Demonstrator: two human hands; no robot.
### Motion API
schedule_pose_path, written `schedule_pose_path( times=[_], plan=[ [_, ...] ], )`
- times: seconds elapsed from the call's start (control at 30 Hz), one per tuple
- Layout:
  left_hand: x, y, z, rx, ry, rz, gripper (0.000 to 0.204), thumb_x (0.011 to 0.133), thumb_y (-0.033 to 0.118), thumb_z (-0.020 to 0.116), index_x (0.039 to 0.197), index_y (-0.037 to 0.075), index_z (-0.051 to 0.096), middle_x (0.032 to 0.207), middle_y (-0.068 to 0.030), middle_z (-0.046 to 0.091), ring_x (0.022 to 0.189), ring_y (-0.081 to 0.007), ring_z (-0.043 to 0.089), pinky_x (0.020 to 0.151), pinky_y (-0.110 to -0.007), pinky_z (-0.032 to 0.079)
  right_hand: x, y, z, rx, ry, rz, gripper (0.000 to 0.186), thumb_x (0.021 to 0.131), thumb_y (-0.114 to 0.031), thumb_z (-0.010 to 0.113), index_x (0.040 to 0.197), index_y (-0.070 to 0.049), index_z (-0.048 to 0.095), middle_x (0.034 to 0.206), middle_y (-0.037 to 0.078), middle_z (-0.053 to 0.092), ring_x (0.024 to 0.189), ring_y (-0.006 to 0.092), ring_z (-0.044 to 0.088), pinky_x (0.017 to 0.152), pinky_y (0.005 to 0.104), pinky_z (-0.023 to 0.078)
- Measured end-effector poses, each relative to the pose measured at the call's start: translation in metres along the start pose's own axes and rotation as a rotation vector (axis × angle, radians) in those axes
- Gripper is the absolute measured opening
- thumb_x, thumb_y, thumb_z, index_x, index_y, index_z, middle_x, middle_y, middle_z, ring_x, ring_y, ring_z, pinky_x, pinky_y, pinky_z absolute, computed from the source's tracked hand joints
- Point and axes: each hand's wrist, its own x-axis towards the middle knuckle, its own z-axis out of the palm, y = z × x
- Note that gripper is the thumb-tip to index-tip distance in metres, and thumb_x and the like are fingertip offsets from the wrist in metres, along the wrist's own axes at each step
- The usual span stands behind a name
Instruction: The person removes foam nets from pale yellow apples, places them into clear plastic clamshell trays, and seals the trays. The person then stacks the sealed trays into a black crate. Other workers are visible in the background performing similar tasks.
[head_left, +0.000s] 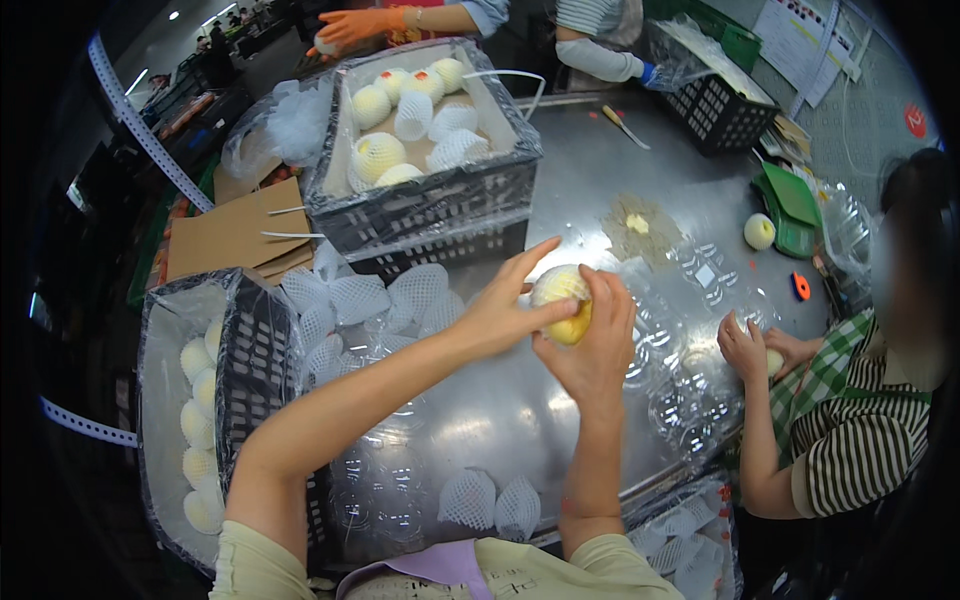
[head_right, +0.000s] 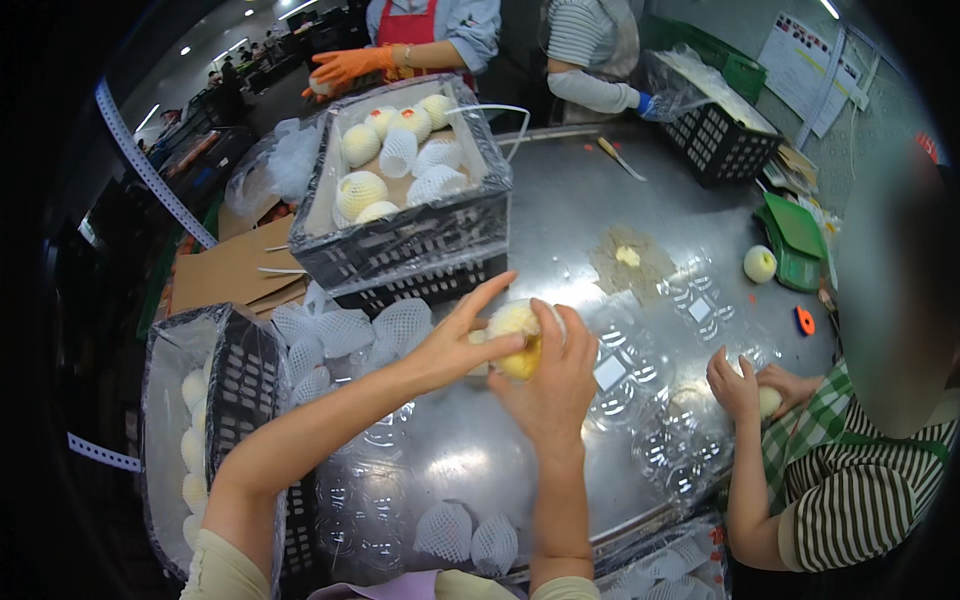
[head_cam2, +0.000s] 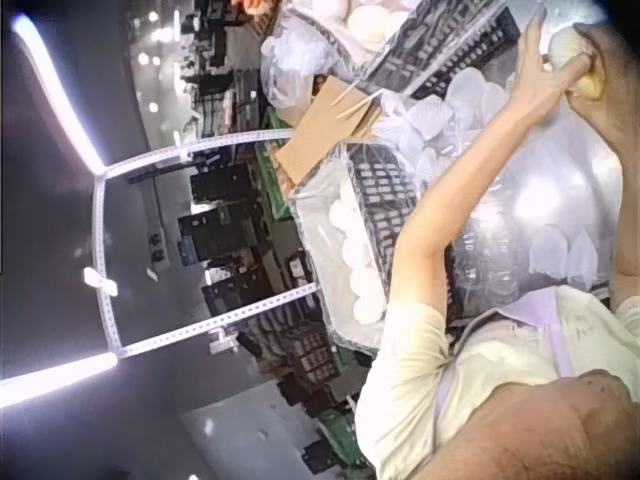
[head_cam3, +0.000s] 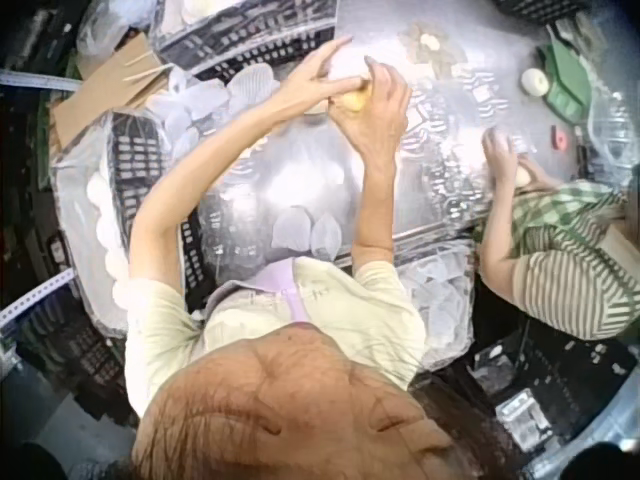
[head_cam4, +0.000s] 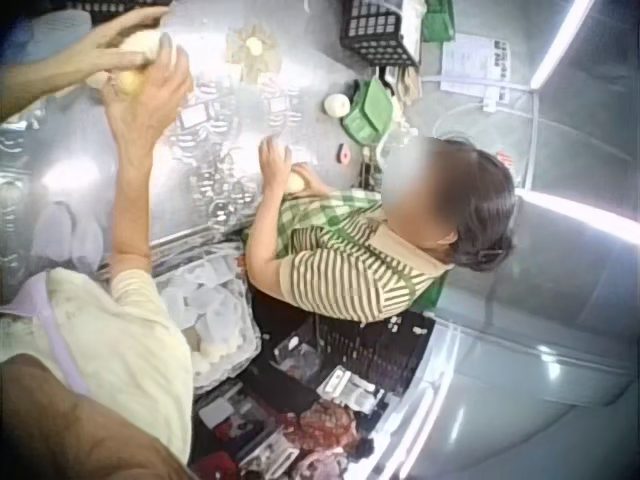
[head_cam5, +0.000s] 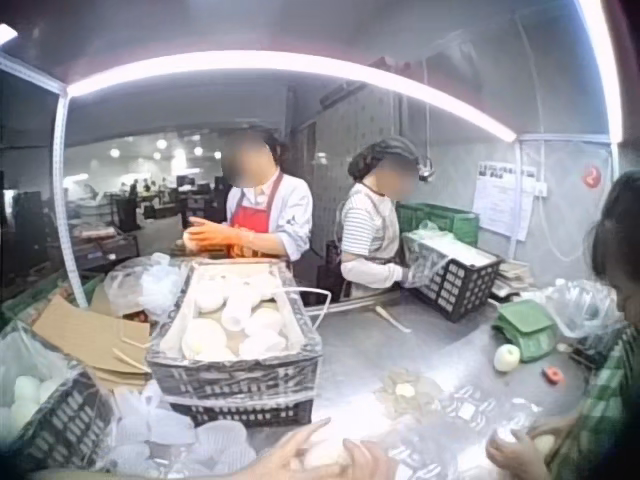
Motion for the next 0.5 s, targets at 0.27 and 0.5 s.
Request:
schedule_pose_path(
  times=[0.27, 0.5],
  plan=[
    [-0.001, -0.020, 0.070, -0.380, -0.281, -0.060, 0.041, 0.096, 0.031, 0.037, 0.125, 0.003, 0.046, 0.118, -0.0064, 0.053, 0.108, -0.0127, 0.049, 0.090, -0.027, 0.041, -0.064, 0.025, -0.027, -0.024, 0.132, 0.175, 0.074, 0.050, -0.011, 0.075, 0.118, -0.010, 0.044, 0.116, 0.011, 0.045, 0.103, 0.0316, 0.043, 0.086, 0.0408, 0.040],
    [-0.002, -0.034, 0.085, -0.615, -0.362, -0.303, 0.043, 0.096, 0.034, 0.036, 0.130, 0.009, 0.040, 0.117, -0.0047, 0.051, 0.107, -0.0128, 0.050, 0.090, -0.030, 0.043, -0.079, 0.039, -0.027, -0.060, 0.141, 0.174, 0.072, 0.049, -0.007, 0.072, 0.116, -0.012, 0.047, 0.117, 0.010, 0.044, 0.103, 0.0322, 0.042, 0.085, 0.0409, 0.040]
  ],
)
